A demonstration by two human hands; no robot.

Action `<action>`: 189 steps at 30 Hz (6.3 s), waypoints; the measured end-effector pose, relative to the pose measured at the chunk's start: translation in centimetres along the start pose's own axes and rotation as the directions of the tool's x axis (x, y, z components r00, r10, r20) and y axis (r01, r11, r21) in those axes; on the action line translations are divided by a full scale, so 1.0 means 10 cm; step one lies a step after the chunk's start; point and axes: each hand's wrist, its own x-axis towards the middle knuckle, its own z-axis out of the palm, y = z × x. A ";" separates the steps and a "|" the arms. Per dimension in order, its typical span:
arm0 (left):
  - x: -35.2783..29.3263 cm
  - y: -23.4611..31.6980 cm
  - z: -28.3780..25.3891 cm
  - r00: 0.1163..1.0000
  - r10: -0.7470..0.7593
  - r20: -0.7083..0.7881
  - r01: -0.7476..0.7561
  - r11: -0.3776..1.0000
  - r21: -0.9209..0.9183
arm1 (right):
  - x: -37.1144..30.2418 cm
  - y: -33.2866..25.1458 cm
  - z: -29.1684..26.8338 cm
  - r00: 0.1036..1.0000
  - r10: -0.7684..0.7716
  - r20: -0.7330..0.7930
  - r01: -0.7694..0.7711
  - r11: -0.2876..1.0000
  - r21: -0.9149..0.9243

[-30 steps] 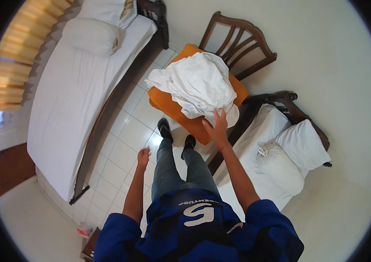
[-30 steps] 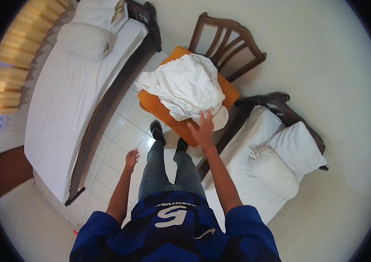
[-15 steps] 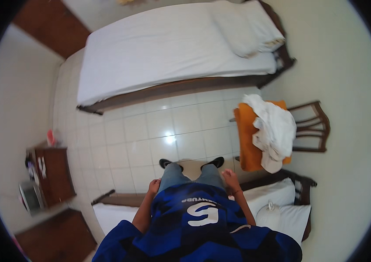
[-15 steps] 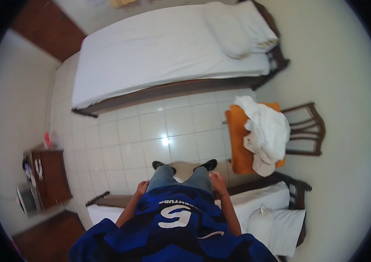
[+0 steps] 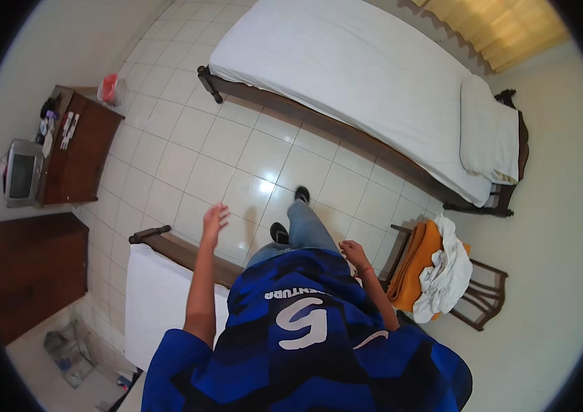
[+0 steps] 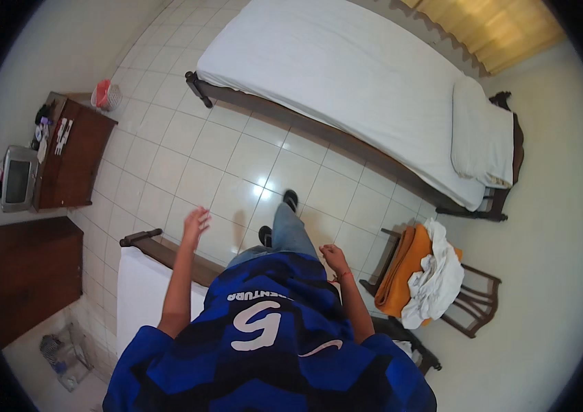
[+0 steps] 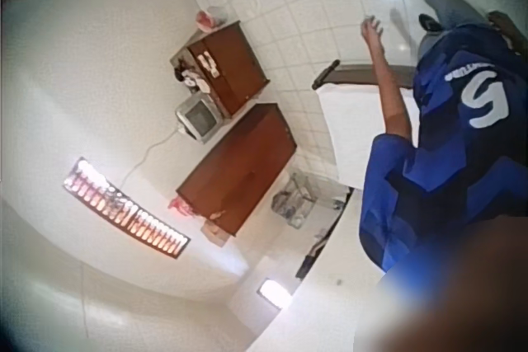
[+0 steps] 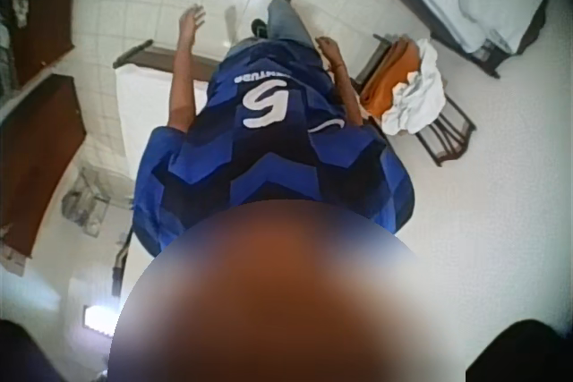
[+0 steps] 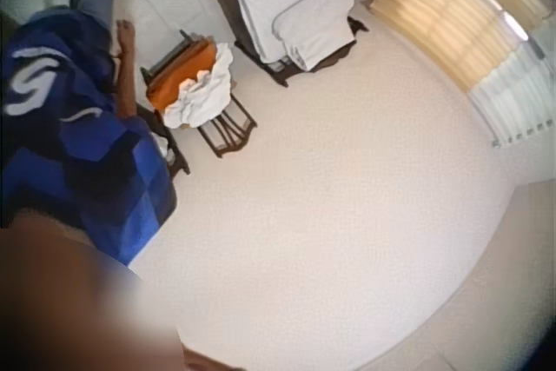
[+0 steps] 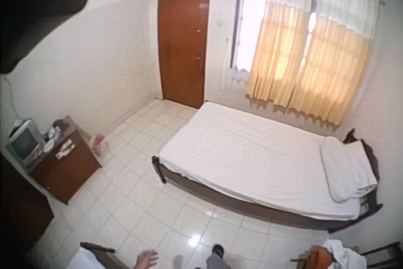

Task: The recorder collects linens into a bag and spreads a towel on a bed.

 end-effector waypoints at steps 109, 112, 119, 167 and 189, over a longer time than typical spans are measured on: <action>5.41 4.92 -9.26 0.882 -0.361 -0.303 0.072 0.739 -0.670 | 3.82 -8.45 14.04 0.902 0.092 0.422 -0.035 0.989 -0.141; 5.35 4.86 -9.32 0.882 -0.370 -0.291 0.095 0.746 -0.659 | 3.77 -8.48 14.01 0.893 0.088 0.441 -0.029 0.990 -0.138; 5.26 4.84 -9.40 0.888 -0.370 -0.271 0.132 0.773 -0.620 | 3.82 -8.50 13.97 0.893 -0.038 0.449 0.099 0.989 -0.114; 6.13 5.05 -9.15 0.872 -0.261 -0.413 0.180 0.958 -0.223 | 3.60 -8.19 13.33 0.839 0.090 0.536 -0.020 0.991 -0.135; 4.07 5.39 -9.06 0.953 -0.048 -0.301 -0.153 0.778 -0.610 | 3.48 -7.86 13.16 0.533 -0.436 0.725 0.590 0.806 0.051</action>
